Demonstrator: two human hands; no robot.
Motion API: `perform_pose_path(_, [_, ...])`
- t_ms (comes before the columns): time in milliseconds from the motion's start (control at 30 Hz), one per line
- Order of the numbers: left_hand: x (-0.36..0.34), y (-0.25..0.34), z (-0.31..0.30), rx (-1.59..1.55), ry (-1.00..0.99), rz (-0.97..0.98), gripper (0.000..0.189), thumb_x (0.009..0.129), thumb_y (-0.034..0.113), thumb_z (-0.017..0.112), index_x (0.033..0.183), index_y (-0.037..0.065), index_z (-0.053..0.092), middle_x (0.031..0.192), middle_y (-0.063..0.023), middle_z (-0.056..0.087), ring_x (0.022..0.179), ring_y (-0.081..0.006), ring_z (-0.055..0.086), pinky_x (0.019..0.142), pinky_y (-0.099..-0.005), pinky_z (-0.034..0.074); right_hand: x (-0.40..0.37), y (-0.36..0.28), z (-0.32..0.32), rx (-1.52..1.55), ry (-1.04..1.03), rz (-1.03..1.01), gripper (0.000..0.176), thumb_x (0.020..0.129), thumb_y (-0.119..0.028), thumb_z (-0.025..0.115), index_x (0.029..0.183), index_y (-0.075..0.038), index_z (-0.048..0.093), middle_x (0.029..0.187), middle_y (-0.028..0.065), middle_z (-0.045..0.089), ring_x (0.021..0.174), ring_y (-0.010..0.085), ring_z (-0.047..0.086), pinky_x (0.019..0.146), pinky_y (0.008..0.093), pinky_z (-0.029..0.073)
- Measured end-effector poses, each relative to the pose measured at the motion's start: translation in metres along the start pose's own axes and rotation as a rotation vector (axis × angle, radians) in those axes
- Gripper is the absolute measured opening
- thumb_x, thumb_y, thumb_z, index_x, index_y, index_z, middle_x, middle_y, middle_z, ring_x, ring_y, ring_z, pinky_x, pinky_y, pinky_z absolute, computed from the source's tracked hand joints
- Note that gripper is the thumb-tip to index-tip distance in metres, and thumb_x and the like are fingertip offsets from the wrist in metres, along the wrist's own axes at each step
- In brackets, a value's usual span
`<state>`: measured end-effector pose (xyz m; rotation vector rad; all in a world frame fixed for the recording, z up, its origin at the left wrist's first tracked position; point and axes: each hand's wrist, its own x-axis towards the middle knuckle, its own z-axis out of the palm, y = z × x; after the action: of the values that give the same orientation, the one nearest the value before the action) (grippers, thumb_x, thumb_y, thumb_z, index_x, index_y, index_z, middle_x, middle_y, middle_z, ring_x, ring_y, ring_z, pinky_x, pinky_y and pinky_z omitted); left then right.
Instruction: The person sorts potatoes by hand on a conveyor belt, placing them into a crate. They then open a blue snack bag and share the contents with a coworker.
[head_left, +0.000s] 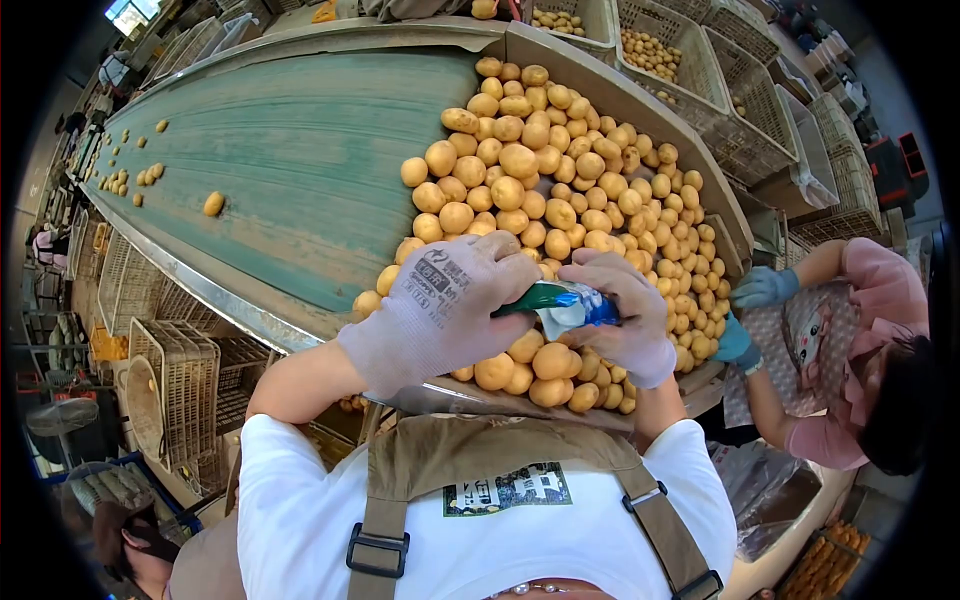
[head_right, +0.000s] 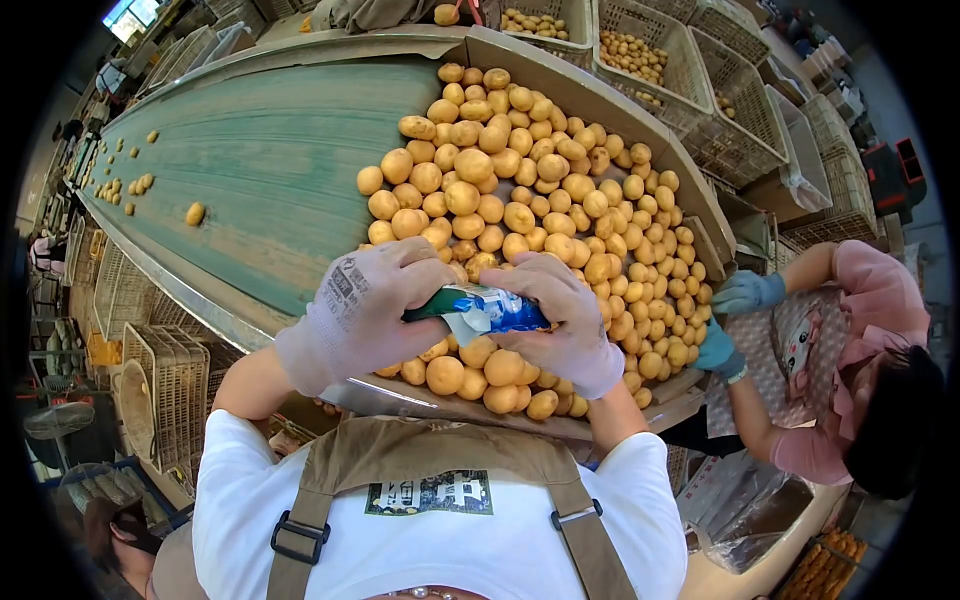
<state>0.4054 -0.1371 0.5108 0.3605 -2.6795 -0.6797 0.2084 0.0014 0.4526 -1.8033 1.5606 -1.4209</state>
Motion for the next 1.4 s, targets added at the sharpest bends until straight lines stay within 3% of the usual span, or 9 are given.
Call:
perform_pose_path(200, [0.000,0.031,-0.047,-0.064,0.035,0.120,0.030,0.065,0.015,0.077,0.094,0.009,0.070,0.080,-0.0058,0.060,0.067,-0.0260,0.062,0.058,-0.0366,0.048,0.023,-0.041,-0.016,0.090,0.022,-0.207,0.047,0.069,-0.020,0.085,0.111,-0.002,0.073,0.087,0.0064,0.068,0.087,0.0251,0.065,0.105,0.0488,0.045])
perform_pose_path(433, [-0.013,0.087,-0.096,0.102,0.247,0.331,0.023,0.068,0.017,0.077,0.090,0.018,0.077,0.075,0.0033,0.060,0.064,-0.0125,0.062,0.050,-0.0259,0.043,0.039,-0.137,-0.039,0.055,0.069,-0.446,0.007,0.082,-0.013,0.075,0.089,-0.014,0.077,0.071,-0.0029,0.062,0.076,0.0157,0.063,0.102,0.0564,0.047])
perform_pose_path(467, [-0.012,0.091,-0.102,0.041,0.275,0.355,0.040,0.054,0.015,0.074,0.094,0.011,0.078,0.077,-0.0072,0.064,0.065,-0.0224,0.065,0.051,-0.0306,0.051,0.040,-0.141,-0.040,0.066,0.056,-0.443,0.005,0.088,-0.015,0.073,0.092,-0.016,0.074,0.071,-0.0046,0.063,0.072,0.0152,0.062,0.105,0.0629,0.043])
perform_pose_path(533, [-0.011,0.097,-0.100,0.008,0.348,0.314,0.039,0.051,0.016,0.074,0.090,0.010,0.078,0.074,-0.0048,0.062,0.063,-0.0211,0.062,0.050,-0.0299,0.049,0.046,-0.142,-0.044,-0.012,0.074,-0.598,0.020,0.072,-0.015,0.076,0.092,-0.014,0.075,0.075,-0.0012,0.057,0.076,0.0179,0.060,0.098,0.0658,0.047])
perform_pose_path(800, [-0.007,0.087,-0.095,0.041,0.304,0.525,0.040,0.049,0.020,0.073,0.088,0.013,0.077,0.077,-0.0016,0.060,0.065,-0.0203,0.060,0.051,-0.0299,0.048,0.014,-0.172,-0.041,0.111,0.194,-0.034,0.007,0.069,-0.006,0.075,0.065,-0.009,0.070,0.083,0.0042,0.072,0.106,0.0269,0.066,0.094,0.0413,0.055])
perform_pose_path(967, [-0.003,0.092,-0.094,0.057,0.349,0.567,0.043,0.046,0.021,0.072,0.088,0.014,0.077,0.082,-0.0020,0.061,0.067,-0.0214,0.061,0.051,-0.0311,0.048,0.012,-0.179,-0.037,0.081,0.268,0.031,0.007,0.070,-0.007,0.074,0.069,-0.011,0.069,0.082,0.0029,0.069,0.098,0.0235,0.067,0.099,0.0422,0.054])
perform_pose_path(1133, [0.001,0.088,-0.083,0.038,0.437,0.575,0.045,0.045,0.020,0.072,0.089,0.015,0.079,0.084,-0.0023,0.062,0.067,-0.0221,0.061,0.051,-0.0313,0.048,0.038,-0.136,-0.029,0.043,0.328,-0.734,0.012,0.082,-0.020,0.073,0.091,-0.013,0.072,0.079,0.0007,0.055,0.076,0.0195,0.061,0.094,0.0687,0.044])
perform_pose_path(1300, [0.003,0.089,-0.099,0.045,0.288,0.527,0.047,0.046,0.019,0.072,0.092,0.016,0.080,0.086,-0.0031,0.063,0.067,-0.0223,0.062,0.052,-0.0315,0.049,0.037,-0.130,-0.050,0.008,0.127,-0.735,0.017,0.082,-0.022,0.074,0.097,-0.014,0.073,0.084,0.0019,0.055,0.077,0.0214,0.061,0.097,0.0710,0.040])
perform_pose_path(1400, [0.005,0.088,-0.085,-0.006,0.350,0.397,0.032,0.066,0.016,0.076,0.098,0.015,0.078,0.082,0.0014,0.062,0.065,-0.0156,0.061,0.052,-0.0280,0.047,0.038,-0.131,-0.050,-0.075,0.177,-0.654,0.014,0.072,-0.014,0.077,0.085,-0.014,0.073,0.078,-0.0006,0.059,0.080,0.0184,0.064,0.100,0.0550,0.048])
